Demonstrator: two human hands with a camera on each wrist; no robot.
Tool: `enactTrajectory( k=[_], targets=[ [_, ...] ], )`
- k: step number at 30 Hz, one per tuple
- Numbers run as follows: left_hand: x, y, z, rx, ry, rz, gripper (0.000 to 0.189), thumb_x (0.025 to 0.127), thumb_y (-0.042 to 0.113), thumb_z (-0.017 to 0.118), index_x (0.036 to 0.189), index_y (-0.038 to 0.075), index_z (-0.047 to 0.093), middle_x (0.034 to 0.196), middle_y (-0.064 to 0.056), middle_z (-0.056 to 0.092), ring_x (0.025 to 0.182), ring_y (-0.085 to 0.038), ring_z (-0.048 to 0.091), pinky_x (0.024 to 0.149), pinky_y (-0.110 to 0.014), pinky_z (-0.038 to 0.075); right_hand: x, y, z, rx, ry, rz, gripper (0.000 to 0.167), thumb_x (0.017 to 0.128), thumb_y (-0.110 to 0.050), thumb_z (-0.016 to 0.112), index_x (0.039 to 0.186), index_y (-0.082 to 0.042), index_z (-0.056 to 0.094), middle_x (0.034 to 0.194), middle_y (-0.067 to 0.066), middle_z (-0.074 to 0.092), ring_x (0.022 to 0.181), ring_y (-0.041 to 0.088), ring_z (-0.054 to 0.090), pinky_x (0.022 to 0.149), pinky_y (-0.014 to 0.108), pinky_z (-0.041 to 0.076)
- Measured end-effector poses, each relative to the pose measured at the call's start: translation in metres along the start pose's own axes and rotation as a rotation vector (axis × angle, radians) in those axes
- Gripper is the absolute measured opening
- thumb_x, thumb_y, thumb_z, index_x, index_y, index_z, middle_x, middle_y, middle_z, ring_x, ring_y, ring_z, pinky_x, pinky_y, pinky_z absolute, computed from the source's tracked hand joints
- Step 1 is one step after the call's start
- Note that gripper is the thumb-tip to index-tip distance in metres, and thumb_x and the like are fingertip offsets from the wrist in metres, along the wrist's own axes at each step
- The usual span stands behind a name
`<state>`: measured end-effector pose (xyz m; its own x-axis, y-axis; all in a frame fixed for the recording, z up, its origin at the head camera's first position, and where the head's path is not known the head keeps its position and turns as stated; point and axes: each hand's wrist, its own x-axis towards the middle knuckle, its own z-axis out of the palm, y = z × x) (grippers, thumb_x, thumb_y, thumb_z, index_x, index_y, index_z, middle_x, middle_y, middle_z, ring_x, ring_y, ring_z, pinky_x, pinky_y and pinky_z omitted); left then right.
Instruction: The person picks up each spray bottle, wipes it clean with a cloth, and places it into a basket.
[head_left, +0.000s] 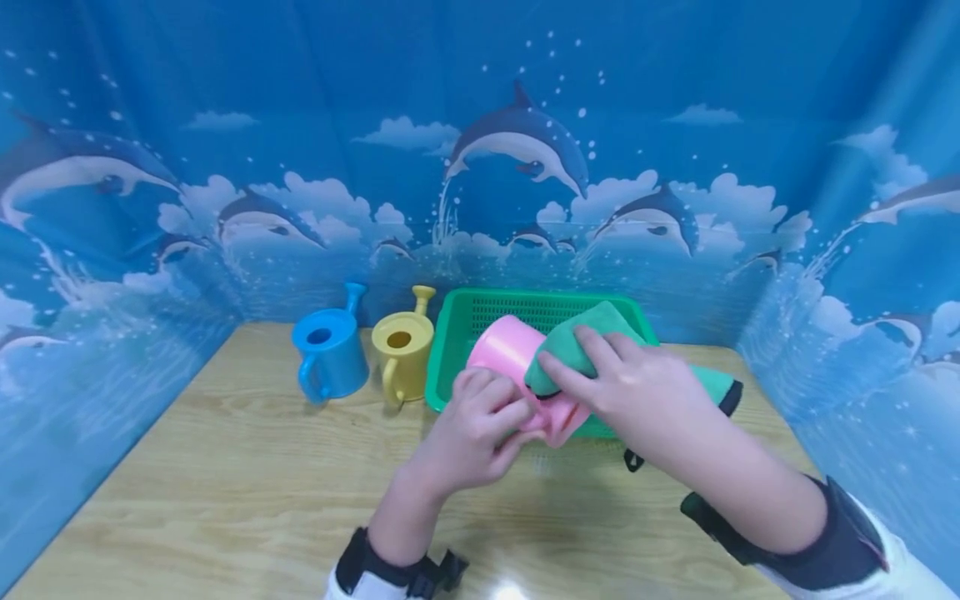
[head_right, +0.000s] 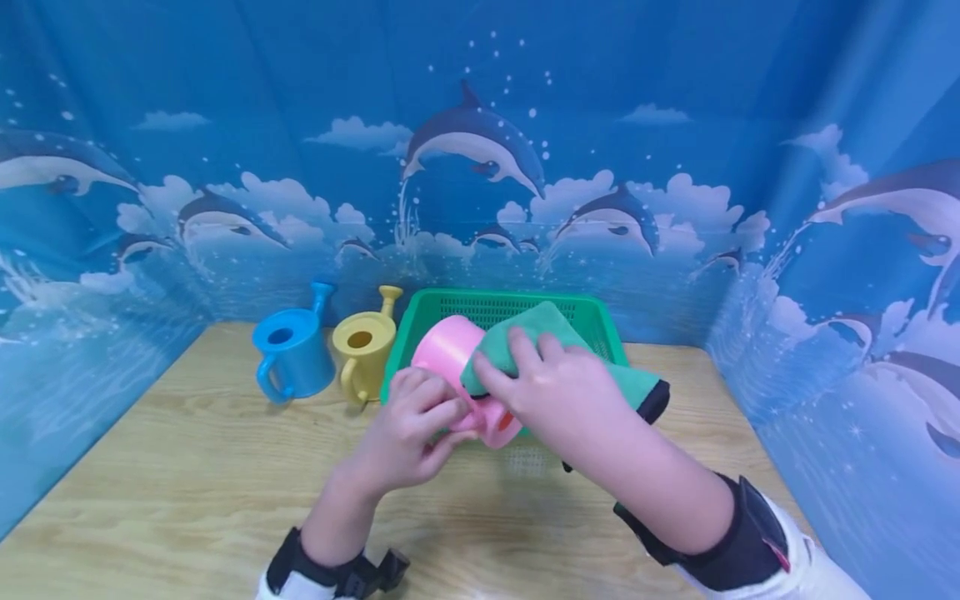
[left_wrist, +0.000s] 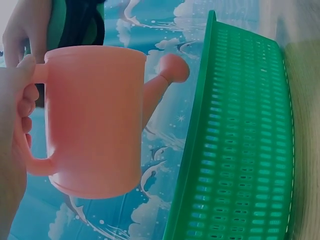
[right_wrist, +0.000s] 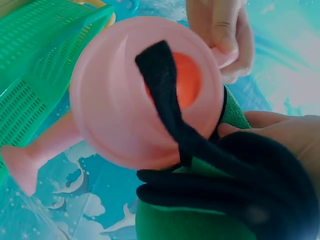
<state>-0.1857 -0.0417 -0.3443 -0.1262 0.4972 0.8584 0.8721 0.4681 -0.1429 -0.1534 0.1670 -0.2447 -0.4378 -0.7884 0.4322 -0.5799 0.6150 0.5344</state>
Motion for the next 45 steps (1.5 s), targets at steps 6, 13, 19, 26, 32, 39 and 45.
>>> enactTrajectory(
  k=[6,13,19,26,32,39,45],
  targets=[
    [0.000,0.002,0.002,0.002,-0.023,0.007,0.033,0.101,0.038,0.046,0.079,0.015,0.058,0.081,0.002,0.052,0.079,-0.016,0.047,0.078,-0.033,0.038,0.019,0.000,0.014,0.015,-0.049,-0.015,0.065,0.070,-0.049,0.082,0.124,-0.019,0.061,0.108,0.018,0.066,0.078,0.029,0.068,0.049,0.033,0.053],
    [-0.001,0.005,0.004,-0.003,-0.033,0.012,0.031,0.101,0.037,0.046,0.082,0.016,0.057,0.084,0.002,0.052,0.081,-0.017,0.047,0.079,-0.034,0.038,0.041,0.000,0.022,0.042,-0.179,-0.021,0.103,0.048,-0.085,0.070,0.128,-0.021,0.058,0.113,0.015,0.064,0.084,0.029,0.068,0.054,0.037,0.056],
    [-0.001,0.007,0.005,-0.019,-0.036,0.022,0.031,0.102,0.036,0.045,0.081,0.016,0.057,0.081,0.002,0.050,0.082,-0.018,0.047,0.078,-0.034,0.036,0.049,-0.003,0.027,0.048,-0.185,-0.085,0.093,0.057,-0.079,0.071,0.131,-0.025,0.057,0.119,0.012,0.064,0.092,0.027,0.067,0.062,0.035,0.058],
    [-0.001,0.006,0.005,-0.021,-0.011,0.010,0.032,0.101,0.037,0.046,0.079,0.016,0.056,0.081,0.002,0.051,0.080,-0.016,0.047,0.080,-0.034,0.038,0.040,0.002,0.024,0.074,-0.222,-0.079,0.099,0.055,-0.084,0.066,0.133,-0.024,0.055,0.125,0.014,0.061,0.101,0.030,0.065,0.064,0.038,0.058],
    [-0.003,0.001,0.003,-0.001,0.013,-0.020,0.034,0.100,0.040,0.048,0.079,0.015,0.058,0.079,0.002,0.051,0.078,-0.016,0.047,0.079,-0.035,0.038,0.027,0.009,0.019,0.133,-0.187,-0.062,0.067,0.076,-0.056,0.075,0.133,-0.026,0.057,0.128,0.014,0.061,0.109,0.031,0.063,0.065,0.036,0.057],
    [-0.005,-0.003,0.001,0.011,-0.001,-0.069,0.032,0.099,0.040,0.050,0.082,0.015,0.059,0.079,0.002,0.051,0.078,-0.016,0.048,0.080,-0.035,0.040,0.010,0.010,0.012,0.082,-0.094,-0.110,0.061,0.075,-0.006,0.081,0.129,-0.024,0.061,0.122,0.016,0.062,0.100,0.032,0.066,0.064,0.036,0.057],
    [-0.006,-0.004,0.000,0.010,-0.008,-0.055,0.031,0.099,0.040,0.051,0.081,0.015,0.057,0.078,0.001,0.049,0.077,-0.016,0.048,0.079,-0.035,0.039,0.005,0.007,0.006,0.054,-0.075,-0.113,0.061,0.072,-0.004,0.083,0.126,-0.022,0.062,0.119,0.017,0.063,0.096,0.032,0.066,0.066,0.039,0.058]
  ],
)
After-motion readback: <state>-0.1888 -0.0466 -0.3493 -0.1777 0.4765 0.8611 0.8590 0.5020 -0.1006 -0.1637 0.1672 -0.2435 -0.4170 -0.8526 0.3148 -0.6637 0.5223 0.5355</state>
